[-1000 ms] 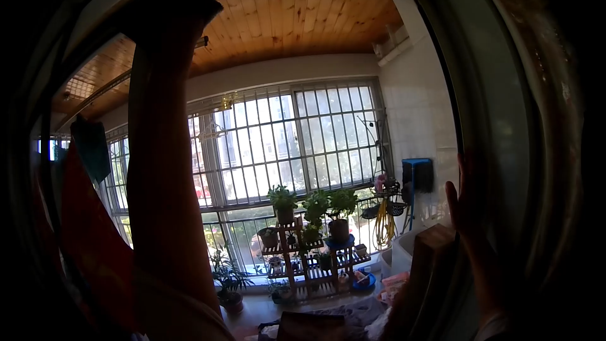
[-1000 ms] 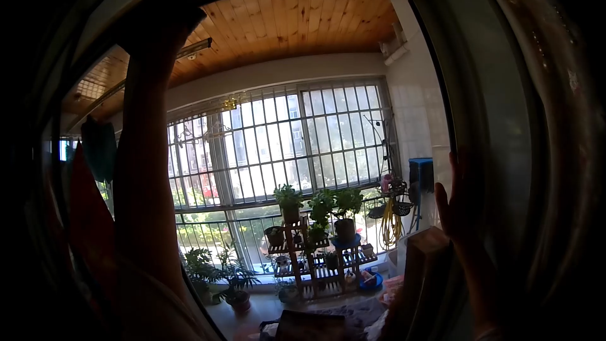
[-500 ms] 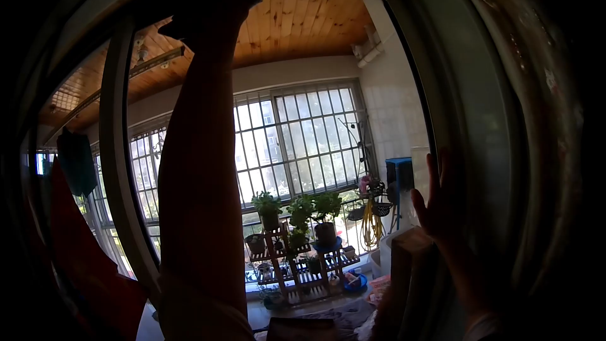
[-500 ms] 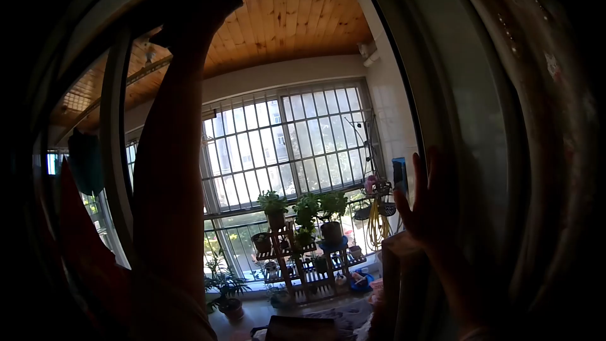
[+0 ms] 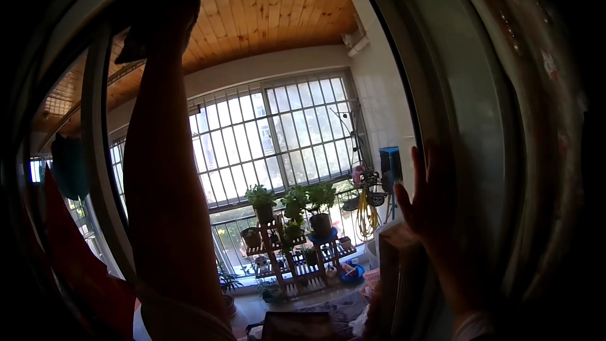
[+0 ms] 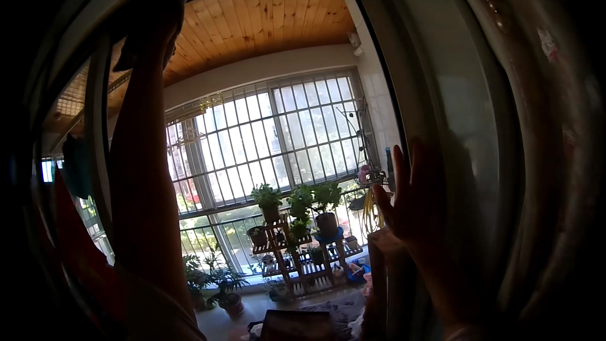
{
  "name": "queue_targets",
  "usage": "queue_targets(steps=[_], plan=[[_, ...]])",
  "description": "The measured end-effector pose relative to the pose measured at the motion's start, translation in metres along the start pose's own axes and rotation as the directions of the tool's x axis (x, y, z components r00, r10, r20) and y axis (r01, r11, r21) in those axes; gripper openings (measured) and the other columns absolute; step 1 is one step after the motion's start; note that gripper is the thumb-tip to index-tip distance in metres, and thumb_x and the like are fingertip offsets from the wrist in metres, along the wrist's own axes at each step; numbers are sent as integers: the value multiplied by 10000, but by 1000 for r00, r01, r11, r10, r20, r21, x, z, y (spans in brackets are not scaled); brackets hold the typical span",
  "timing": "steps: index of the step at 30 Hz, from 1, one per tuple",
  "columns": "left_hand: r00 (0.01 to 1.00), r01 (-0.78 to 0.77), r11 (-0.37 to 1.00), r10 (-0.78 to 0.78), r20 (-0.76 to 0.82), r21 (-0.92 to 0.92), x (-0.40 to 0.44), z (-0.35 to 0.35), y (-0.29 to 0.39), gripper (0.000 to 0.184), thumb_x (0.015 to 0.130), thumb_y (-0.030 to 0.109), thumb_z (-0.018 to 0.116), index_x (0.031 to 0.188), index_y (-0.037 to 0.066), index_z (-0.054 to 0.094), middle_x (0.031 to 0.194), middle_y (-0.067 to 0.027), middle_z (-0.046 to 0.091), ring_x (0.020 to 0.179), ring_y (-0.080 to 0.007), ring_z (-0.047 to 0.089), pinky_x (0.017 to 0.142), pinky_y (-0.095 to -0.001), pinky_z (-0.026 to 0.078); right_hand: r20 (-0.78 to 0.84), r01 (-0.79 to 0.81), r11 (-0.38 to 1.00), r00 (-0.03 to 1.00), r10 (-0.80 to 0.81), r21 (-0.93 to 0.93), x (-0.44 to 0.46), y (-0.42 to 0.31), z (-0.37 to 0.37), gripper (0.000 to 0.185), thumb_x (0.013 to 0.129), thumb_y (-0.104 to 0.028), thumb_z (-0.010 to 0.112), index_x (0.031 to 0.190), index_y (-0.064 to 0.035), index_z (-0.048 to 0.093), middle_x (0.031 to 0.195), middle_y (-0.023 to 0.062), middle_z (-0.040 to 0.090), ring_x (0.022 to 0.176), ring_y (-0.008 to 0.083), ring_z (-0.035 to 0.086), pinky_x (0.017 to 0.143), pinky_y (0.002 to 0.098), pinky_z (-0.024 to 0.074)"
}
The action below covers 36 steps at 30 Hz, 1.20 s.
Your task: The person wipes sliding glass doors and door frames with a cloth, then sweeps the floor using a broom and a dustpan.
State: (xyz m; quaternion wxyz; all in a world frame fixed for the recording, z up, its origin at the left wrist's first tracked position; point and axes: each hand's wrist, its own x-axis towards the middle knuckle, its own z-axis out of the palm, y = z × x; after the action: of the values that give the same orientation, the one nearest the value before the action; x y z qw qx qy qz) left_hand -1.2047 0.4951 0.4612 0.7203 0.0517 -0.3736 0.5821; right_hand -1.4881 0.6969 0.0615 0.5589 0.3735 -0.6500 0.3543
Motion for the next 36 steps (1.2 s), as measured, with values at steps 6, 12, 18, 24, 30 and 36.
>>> queue_targets(steps=[6, 12, 18, 24, 30, 36], plan=[[997, 69, 994, -68, 22, -83, 18, 43, 76, 416, 892, 362, 423, 1224, 126, 509, 1343, -76, 438, 1259, -304, 386, 1025, -468, 317, -115, 39, 972, 993, -12, 231, -4, 7, 25, 683, 917, -475, 435, 1427, -55, 261, 1473, 252, 174, 1365, 408, 173, 1087, 528, 160], [842, 60, 965, 89, 532, -256, 56, 16, 195, 440, 895, 373, 404, 1252, 132, 492, 1379, -69, 417, 1294, -305, 360, 1061, -456, 286, -118, 67, 966, 992, -39, 250, -6, 13, 25, 688, 903, -456, 474, 1432, -71, 259, 1472, 248, 186, 1358, 406, 193, 1084, 523, 168], [994, -72, 997, 68, 87, 41, 57, 1, 142, 393, 930, 435, 453, 899, 84, 626, 632, -73, 586, 547, -191, 547, 585, -372, 481, -135, 101, 967, 988, -70, 234, -4, 9, 15, 687, 870, -380, 551, 1421, -69, 285, 1458, 256, 210, 1334, 417, 229, 1064, 527, 200], [991, 107, 989, -98, 91, -99, 65, 42, 154, 374, 819, 420, 623, 988, 87, 640, 794, -78, 645, 697, -198, 617, 684, -375, 502, -142, 89, 965, 988, -55, 246, -6, 7, 25, 677, 883, -380, 531, 1416, -49, 276, 1454, 270, 196, 1329, 441, 220, 1049, 552, 203], [981, -189, 979, 185, -65, -75, 67, 66, 234, 232, 803, 321, 596, 741, 104, 650, 738, -67, 645, 701, -172, 596, 664, -382, 491, -141, 87, 958, 989, -50, 274, -4, 8, 22, 667, 881, -391, 533, 1406, -49, 305, 1454, 269, 198, 1332, 436, 221, 1056, 537, 206], [991, 111, 958, -87, 100, -264, 69, 25, 208, 230, 803, 304, 559, 748, 103, 657, 645, -79, 612, 549, -224, 559, 592, -408, 485, -170, 77, 950, 985, -25, 303, -5, 8, 25, 669, 878, -408, 534, 1401, -51, 319, 1471, 240, 193, 1345, 417, 213, 1066, 526, 202]])
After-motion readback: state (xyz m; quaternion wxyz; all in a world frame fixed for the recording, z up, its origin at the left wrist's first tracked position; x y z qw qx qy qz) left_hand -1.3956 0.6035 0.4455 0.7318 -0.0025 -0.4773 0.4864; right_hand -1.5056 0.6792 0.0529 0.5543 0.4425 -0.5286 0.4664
